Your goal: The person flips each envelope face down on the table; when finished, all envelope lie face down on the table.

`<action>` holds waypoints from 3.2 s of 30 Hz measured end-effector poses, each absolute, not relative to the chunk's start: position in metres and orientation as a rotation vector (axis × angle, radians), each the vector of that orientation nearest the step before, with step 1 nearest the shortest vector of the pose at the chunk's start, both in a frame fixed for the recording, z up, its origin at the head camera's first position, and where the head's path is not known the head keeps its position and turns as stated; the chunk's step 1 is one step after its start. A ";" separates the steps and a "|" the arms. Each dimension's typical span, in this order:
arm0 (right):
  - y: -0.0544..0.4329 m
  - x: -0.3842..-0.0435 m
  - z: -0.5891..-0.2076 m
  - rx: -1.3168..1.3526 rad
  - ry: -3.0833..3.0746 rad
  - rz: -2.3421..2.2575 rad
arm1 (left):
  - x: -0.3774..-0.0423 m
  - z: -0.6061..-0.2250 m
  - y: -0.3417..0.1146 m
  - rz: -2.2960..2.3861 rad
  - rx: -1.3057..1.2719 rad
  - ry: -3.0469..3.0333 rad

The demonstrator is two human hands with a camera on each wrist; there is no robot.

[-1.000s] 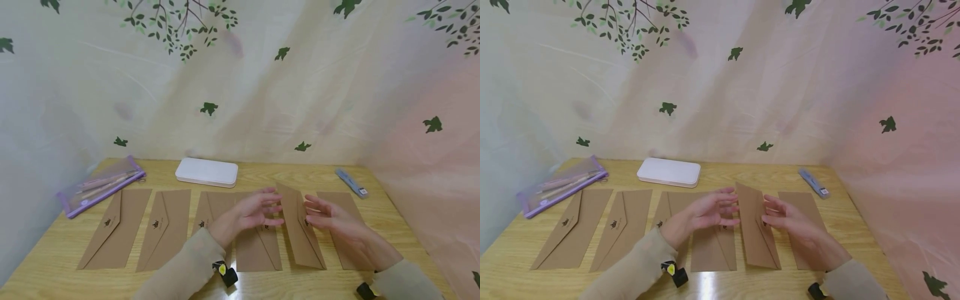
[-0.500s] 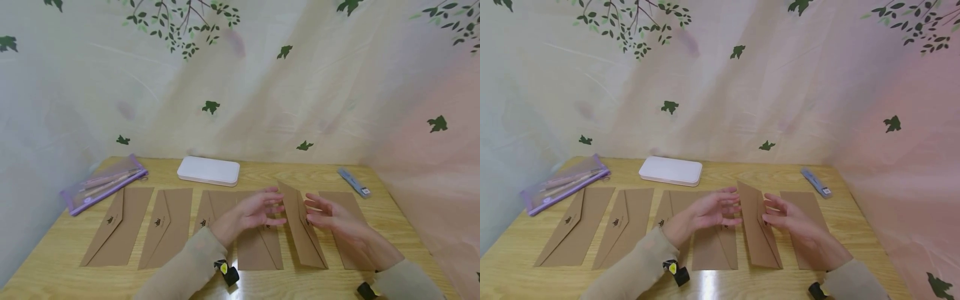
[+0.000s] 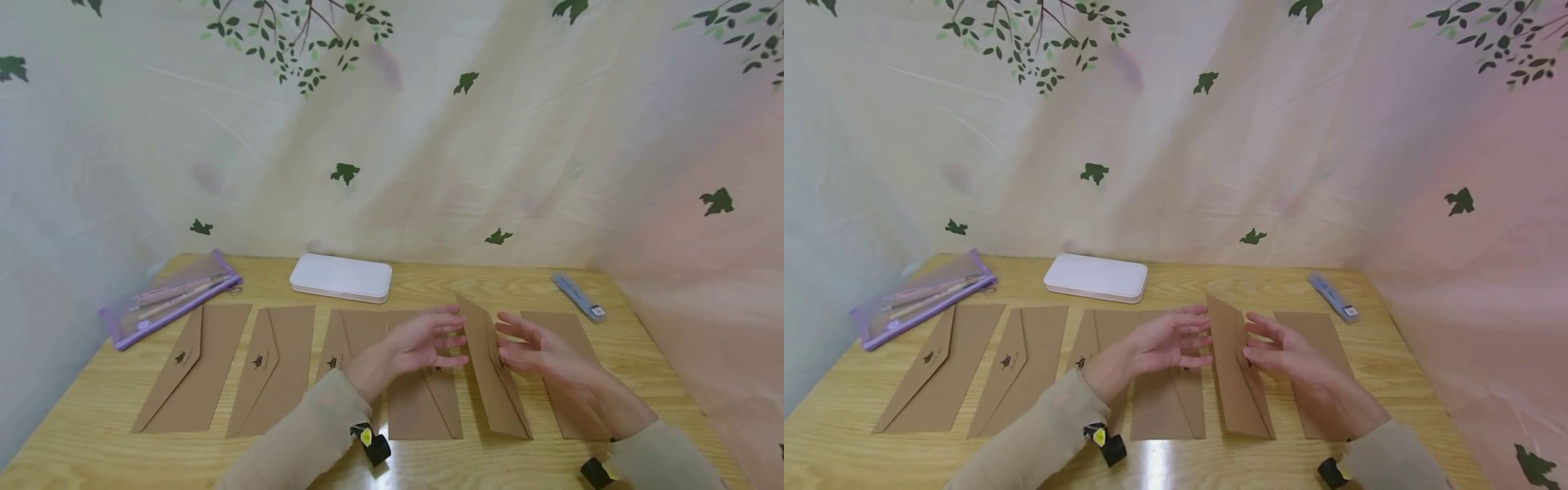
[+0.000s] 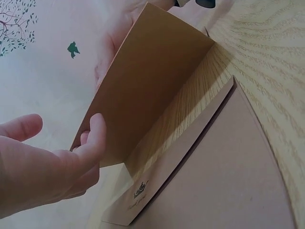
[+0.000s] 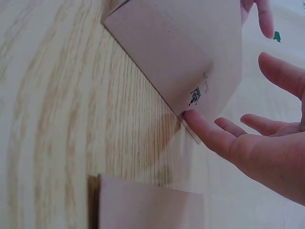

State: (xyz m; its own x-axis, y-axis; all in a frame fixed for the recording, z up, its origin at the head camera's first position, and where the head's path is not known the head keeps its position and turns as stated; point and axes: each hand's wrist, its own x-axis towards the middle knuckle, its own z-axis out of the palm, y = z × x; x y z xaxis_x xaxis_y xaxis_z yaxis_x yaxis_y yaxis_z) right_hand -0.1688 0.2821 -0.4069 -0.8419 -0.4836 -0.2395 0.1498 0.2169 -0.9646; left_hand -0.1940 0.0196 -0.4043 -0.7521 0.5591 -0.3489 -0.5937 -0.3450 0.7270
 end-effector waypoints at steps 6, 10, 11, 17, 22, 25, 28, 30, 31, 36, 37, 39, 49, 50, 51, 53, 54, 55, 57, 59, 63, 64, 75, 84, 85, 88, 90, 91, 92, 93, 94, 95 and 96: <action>0.281 -0.171 -0.409 -0.327 1.955 -1.682 | -0.196 -0.407 0.019 2.105 -0.041 1.181; 0.279 -0.172 -0.411 -0.339 1.941 -1.695 | -0.197 -0.409 0.019 2.103 -0.033 1.178; 0.277 -0.172 -0.412 -0.342 1.937 -1.699 | -0.197 -0.409 0.019 2.104 -0.033 1.176; 0.267 -0.171 -0.410 -0.355 1.893 -1.731 | -0.196 -0.411 0.019 2.108 -0.037 1.146; 0.258 -0.170 -0.405 -0.339 1.854 -1.738 | -0.195 -0.413 0.018 2.078 0.019 1.169; 0.254 -0.170 -0.403 -0.343 1.828 -1.731 | -0.195 -0.413 0.019 2.053 0.062 1.186; 0.252 -0.169 -0.402 -0.352 1.809 -1.726 | -0.194 -0.414 0.019 2.041 0.084 1.192; 0.252 -0.167 -0.401 -0.356 1.804 -1.724 | -0.193 -0.415 0.020 2.035 0.091 1.196; 0.251 -0.166 -0.400 -0.353 1.802 -1.725 | -0.193 -0.416 0.020 2.032 0.090 1.198; 0.251 -0.163 -0.397 -0.345 1.812 -1.740 | -0.192 -0.419 0.022 2.014 0.077 1.210; 0.251 -0.163 -0.397 -0.345 1.816 -1.743 | -0.192 -0.420 0.022 2.013 0.072 1.209; 0.252 -0.162 -0.397 -0.348 1.822 -1.751 | -0.192 -0.420 0.023 2.010 0.065 1.208; 0.256 -0.161 -0.396 -0.321 1.883 -1.751 | -0.191 -0.422 0.022 2.003 0.074 1.219; 0.257 -0.161 -0.396 -0.314 1.891 -1.748 | -0.190 -0.422 0.022 2.001 0.077 1.221; 0.257 -0.161 -0.396 -0.308 1.900 -1.746 | -0.190 -0.422 0.023 1.998 0.079 1.223; 0.259 -0.161 -0.396 -0.293 1.919 -1.741 | -0.190 -0.423 0.023 1.996 0.077 1.228; 0.260 -0.161 -0.396 -0.281 1.925 -1.742 | -0.190 -0.423 0.023 1.995 0.074 1.230; 0.261 -0.161 -0.396 -0.268 1.936 -1.740 | -0.190 -0.423 0.024 1.995 0.067 1.228; 0.263 -0.160 -0.397 -0.244 1.956 -1.741 | -0.190 -0.423 0.024 1.998 0.054 1.228; 0.265 -0.160 -0.396 -0.238 1.972 -1.745 | -0.190 -0.423 0.024 2.003 0.042 1.226; 0.271 -0.158 -0.395 -0.242 1.981 -1.761 | -0.191 -0.424 0.024 2.007 0.025 1.226; 0.273 -0.158 -0.395 -0.247 1.983 -1.765 | -0.191 -0.424 0.024 2.008 0.024 1.229; 0.299 -0.156 -0.403 -0.213 2.051 -1.738 | -0.190 -0.424 0.021 2.015 0.007 1.247; 0.312 -0.161 -0.413 -0.281 2.020 -1.730 | -0.189 -0.423 0.021 2.012 0.010 1.273; 0.313 -0.163 -0.414 -0.279 2.022 -1.725 | -0.189 -0.423 0.021 2.015 0.006 1.273; 0.315 -0.166 -0.416 -0.285 2.019 -1.719 | -0.189 -0.424 0.022 2.024 -0.002 1.277; 0.317 -0.169 -0.418 -0.289 2.019 -1.715 | -0.189 -0.425 0.023 2.030 -0.007 1.281; 0.318 -0.170 -0.418 -0.292 2.019 -1.713 | -0.189 -0.426 0.024 2.030 -0.007 1.286; 0.318 -0.170 -0.418 -0.296 2.019 -1.711 | -0.188 -0.427 0.024 2.032 -0.007 1.289; 0.319 -0.171 -0.419 -0.296 2.020 -1.710 | -0.188 -0.427 0.025 2.034 -0.008 1.291; 0.320 -0.172 -0.419 -0.297 2.019 -1.709 | -0.188 -0.427 0.025 2.035 -0.011 1.292; 0.321 -0.172 -0.419 -0.292 2.021 -1.706 | -0.188 -0.427 0.025 2.036 -0.011 1.297; 0.321 -0.173 -0.420 -0.293 2.021 -1.707 | -0.188 -0.427 0.025 2.037 -0.012 1.296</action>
